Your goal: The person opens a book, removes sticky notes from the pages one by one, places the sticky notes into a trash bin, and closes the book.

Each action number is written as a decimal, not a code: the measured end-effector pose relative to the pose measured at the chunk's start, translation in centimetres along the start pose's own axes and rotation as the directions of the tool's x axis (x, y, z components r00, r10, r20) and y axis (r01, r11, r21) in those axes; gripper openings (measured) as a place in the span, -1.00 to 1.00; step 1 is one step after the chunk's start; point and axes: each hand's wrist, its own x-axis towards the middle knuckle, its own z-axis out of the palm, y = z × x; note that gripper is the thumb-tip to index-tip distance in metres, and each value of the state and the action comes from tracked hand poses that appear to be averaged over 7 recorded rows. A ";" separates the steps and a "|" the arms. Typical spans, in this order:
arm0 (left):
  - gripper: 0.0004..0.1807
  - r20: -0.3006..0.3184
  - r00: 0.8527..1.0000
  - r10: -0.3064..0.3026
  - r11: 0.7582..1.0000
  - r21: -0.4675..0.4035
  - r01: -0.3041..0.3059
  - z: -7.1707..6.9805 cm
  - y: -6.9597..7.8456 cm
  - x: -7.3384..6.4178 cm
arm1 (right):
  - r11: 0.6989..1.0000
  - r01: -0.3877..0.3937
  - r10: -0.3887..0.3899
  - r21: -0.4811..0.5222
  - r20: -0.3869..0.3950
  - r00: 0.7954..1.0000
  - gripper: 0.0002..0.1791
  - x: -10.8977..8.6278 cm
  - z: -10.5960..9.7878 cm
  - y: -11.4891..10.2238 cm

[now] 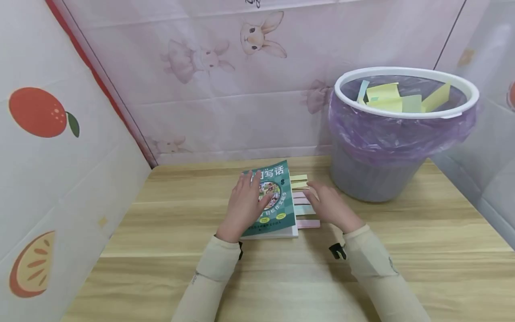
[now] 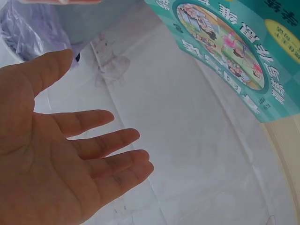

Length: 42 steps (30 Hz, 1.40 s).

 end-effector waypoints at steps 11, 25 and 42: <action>-0.28 -0.007 1.000 0.000 1.000 -0.019 0.000 -0.3 -1.1 -0.5 | 0.899 -0.221 0.140 0.378 0.231 0.963 -0.50 6.7 3.3 1.4; -0.28 -0.016 1.000 0.014 0.999 -0.051 -0.015 -0.6 -1.1 -0.9 | 0.823 -0.400 0.285 0.403 0.317 0.905 -0.52 9.8 4.6 2.0; -0.26 -0.033 0.999 0.041 0.997 -0.065 -0.043 -1.0 -0.9 0.1 | 0.766 -0.447 0.328 0.462 0.317 0.890 -0.52 9.6 3.7 1.9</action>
